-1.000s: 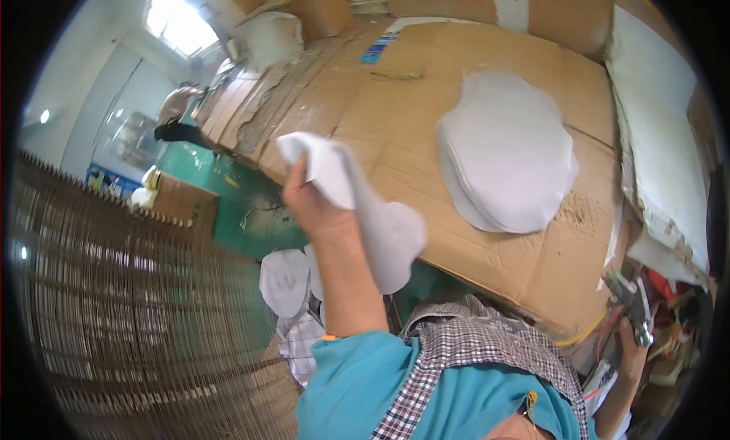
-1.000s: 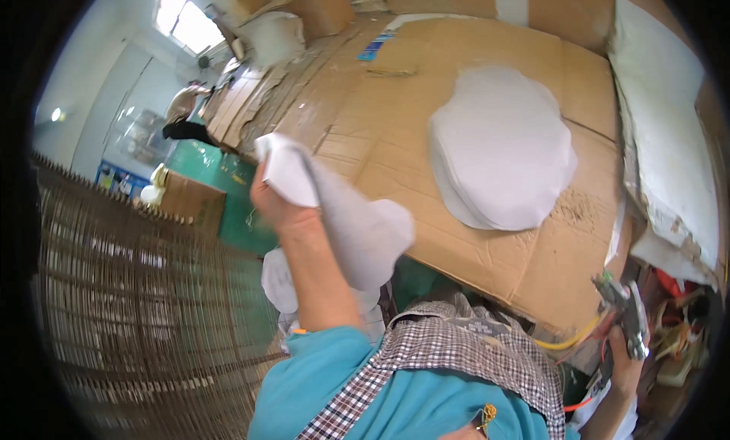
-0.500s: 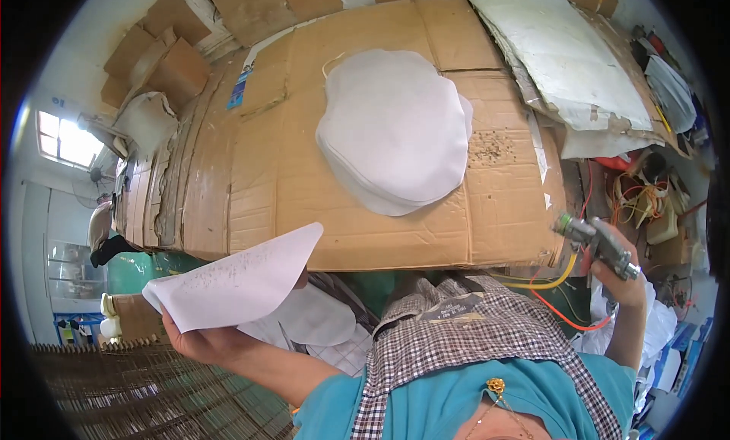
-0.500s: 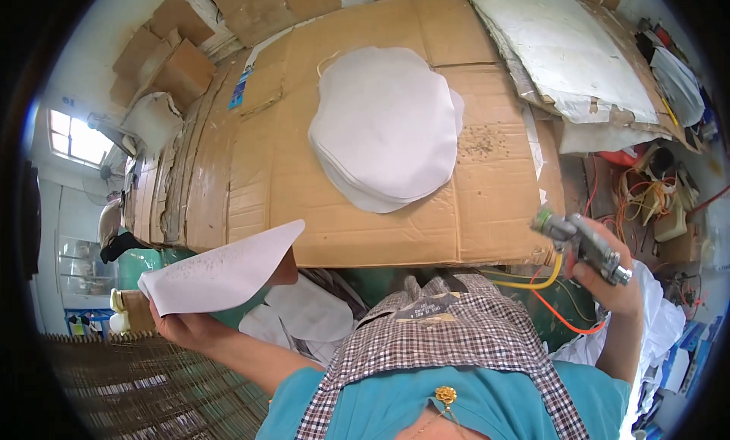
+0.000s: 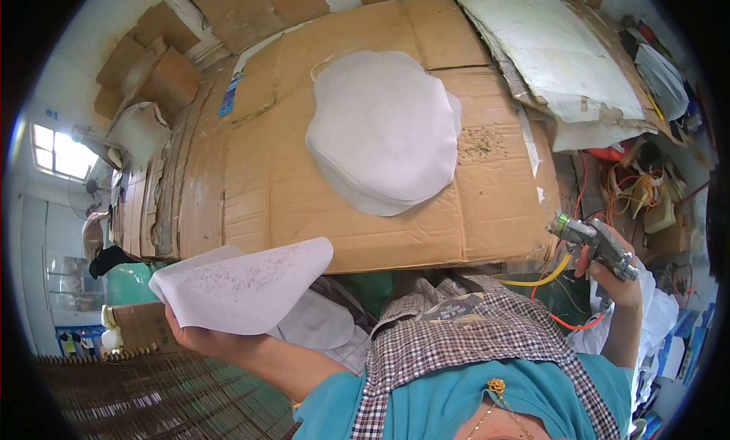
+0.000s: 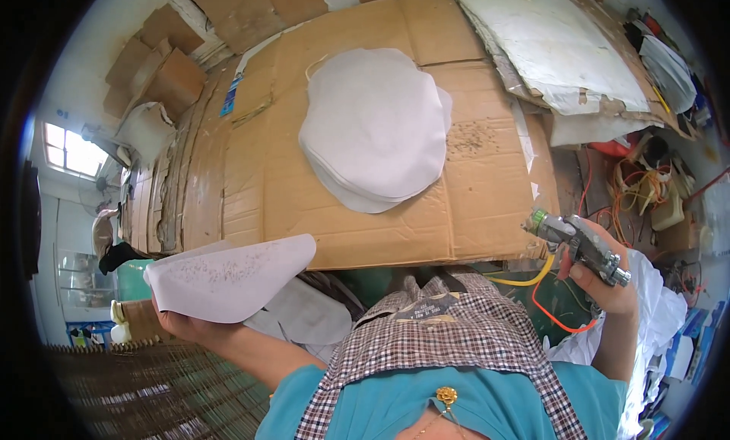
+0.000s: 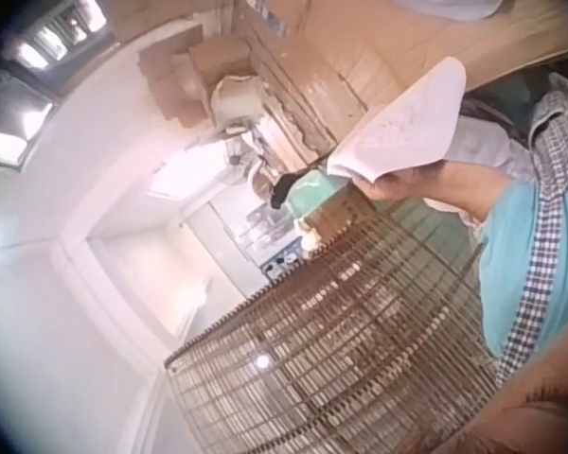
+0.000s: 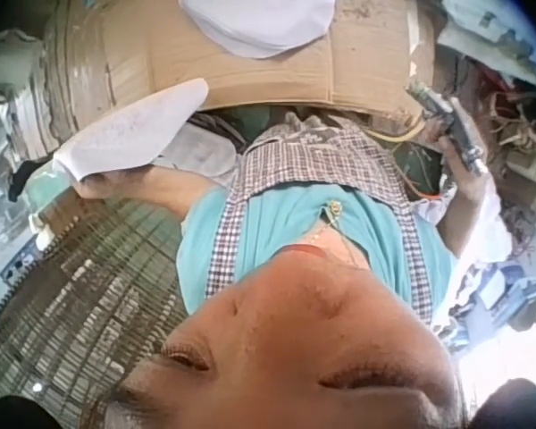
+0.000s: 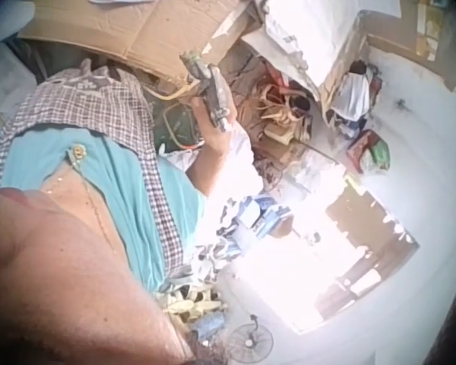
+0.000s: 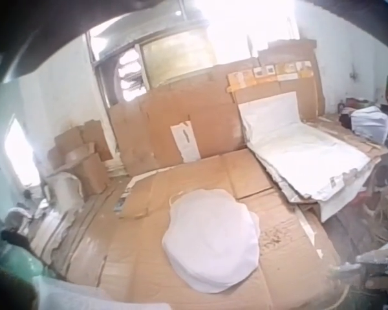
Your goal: Applying spray glue to fabric and padding components for assembly in a manufacturing setting.
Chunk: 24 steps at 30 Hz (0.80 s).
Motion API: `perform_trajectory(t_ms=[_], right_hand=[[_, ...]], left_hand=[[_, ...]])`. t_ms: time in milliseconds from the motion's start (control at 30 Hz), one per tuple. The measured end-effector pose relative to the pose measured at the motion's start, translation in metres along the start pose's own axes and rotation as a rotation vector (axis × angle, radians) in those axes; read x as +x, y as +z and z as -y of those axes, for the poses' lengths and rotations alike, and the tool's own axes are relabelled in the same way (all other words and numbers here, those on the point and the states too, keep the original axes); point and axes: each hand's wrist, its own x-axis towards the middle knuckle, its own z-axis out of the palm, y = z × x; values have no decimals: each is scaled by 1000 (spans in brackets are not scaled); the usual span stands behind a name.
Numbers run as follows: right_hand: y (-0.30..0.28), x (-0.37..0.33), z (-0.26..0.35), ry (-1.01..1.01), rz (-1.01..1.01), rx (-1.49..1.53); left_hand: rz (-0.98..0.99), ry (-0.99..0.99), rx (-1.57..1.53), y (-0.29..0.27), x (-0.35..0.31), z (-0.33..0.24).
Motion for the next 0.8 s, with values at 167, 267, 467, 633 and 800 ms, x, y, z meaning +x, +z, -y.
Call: perform_trajectory(t_ms=[167, 267, 467, 633, 800], right_hand=[[8, 5, 5, -29, -285, -32], [-9, -4, 6, -2, -210, -109], [-1, -4, 3, 23, 51, -4], [23, 36, -1, -40, 36, 93], [30, 65, 5, -87, -174, -56]], left_hand=[[86, 59, -28, -2, 2, 6], [96, 27, -91, 0, 1, 6], [-12, -76, -154, 11, -3, 3], [75, 174, 30, 0, -2, 15], [21, -21, -78, -11, 2, 17]])
